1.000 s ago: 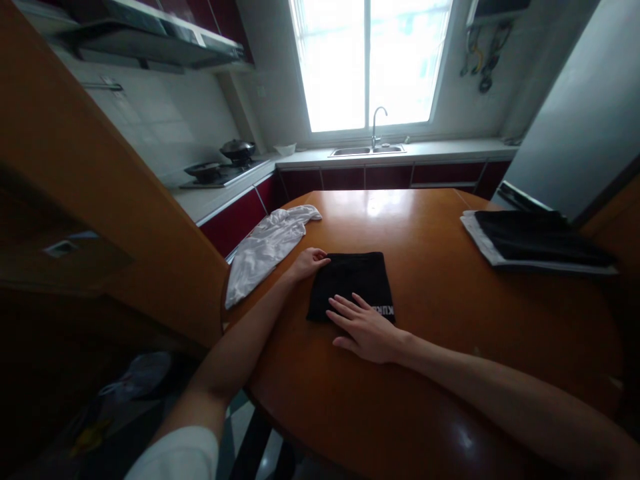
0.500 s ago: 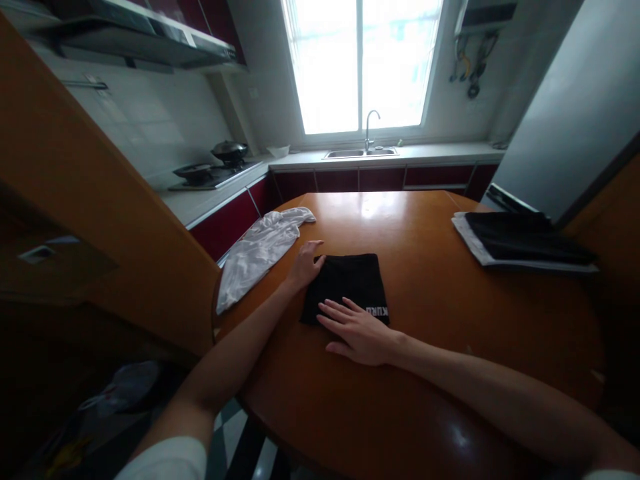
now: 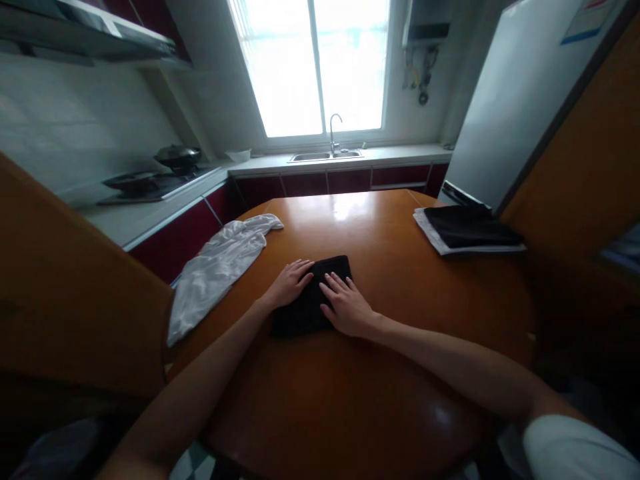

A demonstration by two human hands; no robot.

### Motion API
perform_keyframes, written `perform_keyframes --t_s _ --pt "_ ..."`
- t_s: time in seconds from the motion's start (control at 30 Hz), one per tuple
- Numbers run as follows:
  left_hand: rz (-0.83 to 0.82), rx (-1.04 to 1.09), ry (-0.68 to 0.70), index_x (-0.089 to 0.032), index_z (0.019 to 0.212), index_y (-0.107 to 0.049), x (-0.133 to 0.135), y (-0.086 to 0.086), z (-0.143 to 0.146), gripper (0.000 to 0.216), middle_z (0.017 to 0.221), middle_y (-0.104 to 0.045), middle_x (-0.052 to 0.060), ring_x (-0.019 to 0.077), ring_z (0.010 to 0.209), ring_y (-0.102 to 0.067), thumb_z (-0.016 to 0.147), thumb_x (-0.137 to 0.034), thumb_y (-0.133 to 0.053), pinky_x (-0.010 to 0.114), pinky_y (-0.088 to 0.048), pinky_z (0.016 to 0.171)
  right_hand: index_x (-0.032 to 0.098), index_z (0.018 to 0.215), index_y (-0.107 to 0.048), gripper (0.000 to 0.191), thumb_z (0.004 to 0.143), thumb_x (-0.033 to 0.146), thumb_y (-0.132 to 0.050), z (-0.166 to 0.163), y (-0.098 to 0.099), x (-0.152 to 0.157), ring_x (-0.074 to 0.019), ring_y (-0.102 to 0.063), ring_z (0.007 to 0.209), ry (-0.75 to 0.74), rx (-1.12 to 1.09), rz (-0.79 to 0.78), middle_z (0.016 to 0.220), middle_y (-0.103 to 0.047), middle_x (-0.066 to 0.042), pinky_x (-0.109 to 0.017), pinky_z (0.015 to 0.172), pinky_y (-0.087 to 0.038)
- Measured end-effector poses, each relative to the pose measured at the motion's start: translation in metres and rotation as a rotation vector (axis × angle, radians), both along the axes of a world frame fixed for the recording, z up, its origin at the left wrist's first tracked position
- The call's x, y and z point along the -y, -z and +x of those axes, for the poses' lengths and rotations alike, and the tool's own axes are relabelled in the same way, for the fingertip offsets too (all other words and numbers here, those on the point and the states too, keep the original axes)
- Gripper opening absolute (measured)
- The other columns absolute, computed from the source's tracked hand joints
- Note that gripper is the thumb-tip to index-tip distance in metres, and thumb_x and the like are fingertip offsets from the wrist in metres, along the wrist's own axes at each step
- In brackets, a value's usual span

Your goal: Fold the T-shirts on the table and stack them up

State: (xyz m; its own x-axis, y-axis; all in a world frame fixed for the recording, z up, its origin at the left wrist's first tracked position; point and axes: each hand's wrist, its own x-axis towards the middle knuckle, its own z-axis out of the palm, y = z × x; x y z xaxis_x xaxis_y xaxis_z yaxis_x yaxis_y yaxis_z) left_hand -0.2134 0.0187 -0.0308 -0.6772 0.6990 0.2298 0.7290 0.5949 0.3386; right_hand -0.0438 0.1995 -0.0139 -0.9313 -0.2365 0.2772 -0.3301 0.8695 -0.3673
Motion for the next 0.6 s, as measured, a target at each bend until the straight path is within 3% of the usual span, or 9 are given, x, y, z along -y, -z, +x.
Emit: perform_keyframes --t_s 0.13,0.23,0.4,0.6 --pt "0.076 0.028 -0.048 -0.019 0.131 -0.062 0.003 -0.003 -0.011 0.053 0.139 -0.062 0.010 0.0259 0.133 -0.053 0.095 -0.050 -0.040 0.042 -0.036 0.117 0.011 0.148 -0.049 0.056 0.101 0.040 -0.047 -0.004 0.010 -0.003 -0.0293 -0.024 0.153 0.052 0.040 -0.011 0.161 -0.035 -0.019 -0.052 0.123 -0.019" --pt "0.076 -0.017 -0.183 -0.016 0.124 -0.065 0.016 -0.003 -0.029 0.055 0.129 -0.066 0.012 0.0276 0.123 -0.059 0.091 -0.053 -0.041 0.039 -0.041 0.112 0.016 0.139 -0.058 0.047 0.102 0.041 -0.046 -0.007 0.006 -0.002 -0.0277 -0.031 0.150 0.117 -0.033 -0.126 0.156 -0.045 -0.015 -0.050 0.122 -0.022" --pt "-0.124 -0.026 -0.383 -0.015 0.114 -0.070 0.039 -0.001 -0.052 0.064 0.117 -0.068 0.015 0.0341 0.119 -0.059 0.089 -0.062 -0.035 0.044 -0.041 0.109 0.022 0.123 -0.066 0.030 0.100 0.028 -0.047 -0.025 -0.003 -0.019 -0.0196 -0.054 0.129 0.232 -0.119 -0.355 0.136 -0.063 -0.008 -0.036 0.111 -0.040" --pt "-0.201 -0.005 -0.462 -0.017 0.119 -0.070 0.033 -0.002 -0.045 0.068 0.125 -0.062 0.016 0.0367 0.119 -0.057 0.083 -0.067 -0.041 0.046 -0.045 0.102 0.019 0.124 -0.063 0.030 0.098 0.026 -0.050 -0.044 0.002 -0.044 -0.0214 -0.052 0.125 0.408 -0.096 -0.352 0.131 -0.061 -0.008 -0.035 0.111 -0.039"
